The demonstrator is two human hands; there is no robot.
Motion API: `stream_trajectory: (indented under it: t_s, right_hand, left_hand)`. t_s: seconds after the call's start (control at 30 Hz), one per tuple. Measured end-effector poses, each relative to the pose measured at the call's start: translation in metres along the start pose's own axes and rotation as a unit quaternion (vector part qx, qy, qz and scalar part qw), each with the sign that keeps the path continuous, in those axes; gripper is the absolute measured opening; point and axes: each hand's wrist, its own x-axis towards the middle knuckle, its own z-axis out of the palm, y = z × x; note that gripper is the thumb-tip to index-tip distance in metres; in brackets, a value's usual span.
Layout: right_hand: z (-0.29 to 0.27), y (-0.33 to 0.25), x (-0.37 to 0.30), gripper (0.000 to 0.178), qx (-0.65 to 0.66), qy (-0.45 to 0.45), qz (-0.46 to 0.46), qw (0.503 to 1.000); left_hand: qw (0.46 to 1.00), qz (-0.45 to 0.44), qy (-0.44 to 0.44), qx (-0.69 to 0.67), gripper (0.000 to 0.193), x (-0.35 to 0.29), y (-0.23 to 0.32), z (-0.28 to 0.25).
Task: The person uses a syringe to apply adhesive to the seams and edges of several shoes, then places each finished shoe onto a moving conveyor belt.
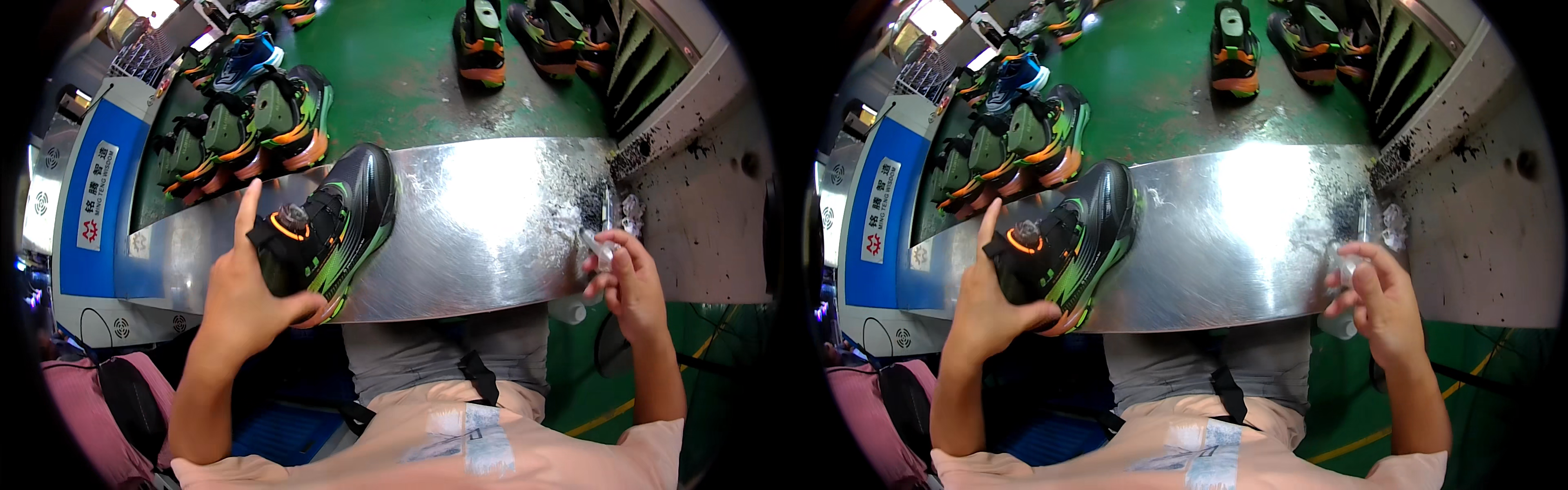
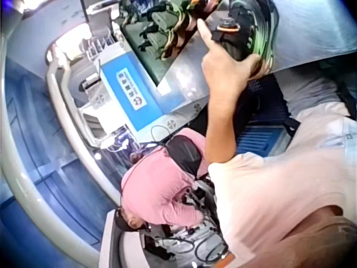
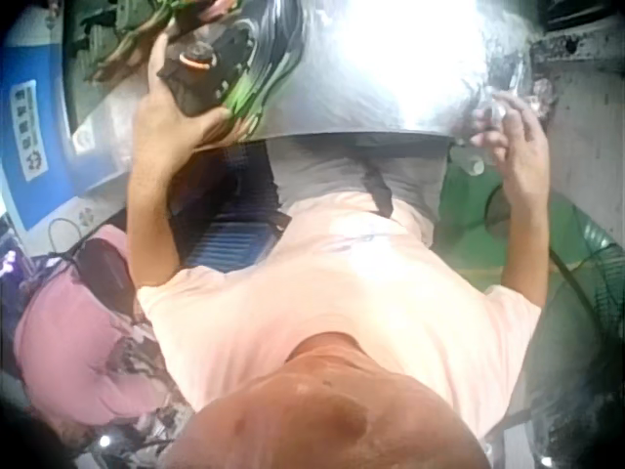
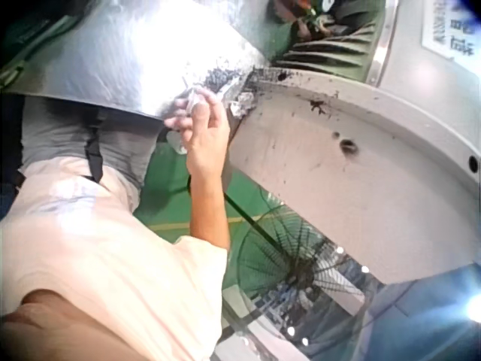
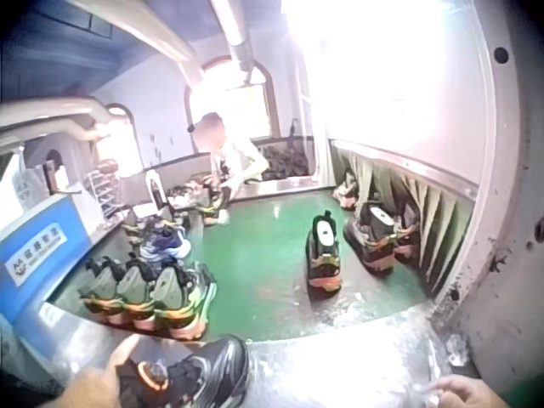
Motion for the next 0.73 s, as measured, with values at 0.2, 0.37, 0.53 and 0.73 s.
stream_trajectory:
  t_s: [0.2,0.37,0.53,0.73]
  right_hand:
    - [0.007,-0.002,-0.009,0.030,0.039,-0.040,-0.006,0.998]
    - [0.027,0.006,-0.006,0.028,0.029,-0.052,0.015,0.998]
    - [0.033,0.016,0.000,0.025,-0.166,-0.034,-0.147,0.975]
    - [0.037,0.016,0.002,0.033,-0.285,0.007,-0.152,0.946]
  left_hand:
    - [0.990,0.104,-0.090,0.026,0.111,0.040,-0.042,-0.036]
    - [0.990,0.068,0.040,0.116,0.088,0.044,-0.047,-0.015]
    - [0.947,0.274,0.140,0.089,0.043,-0.007,-0.046,-0.001]
    - [0.933,0.263,0.235,0.076,0.021,-0.062,-0.060,0.035]
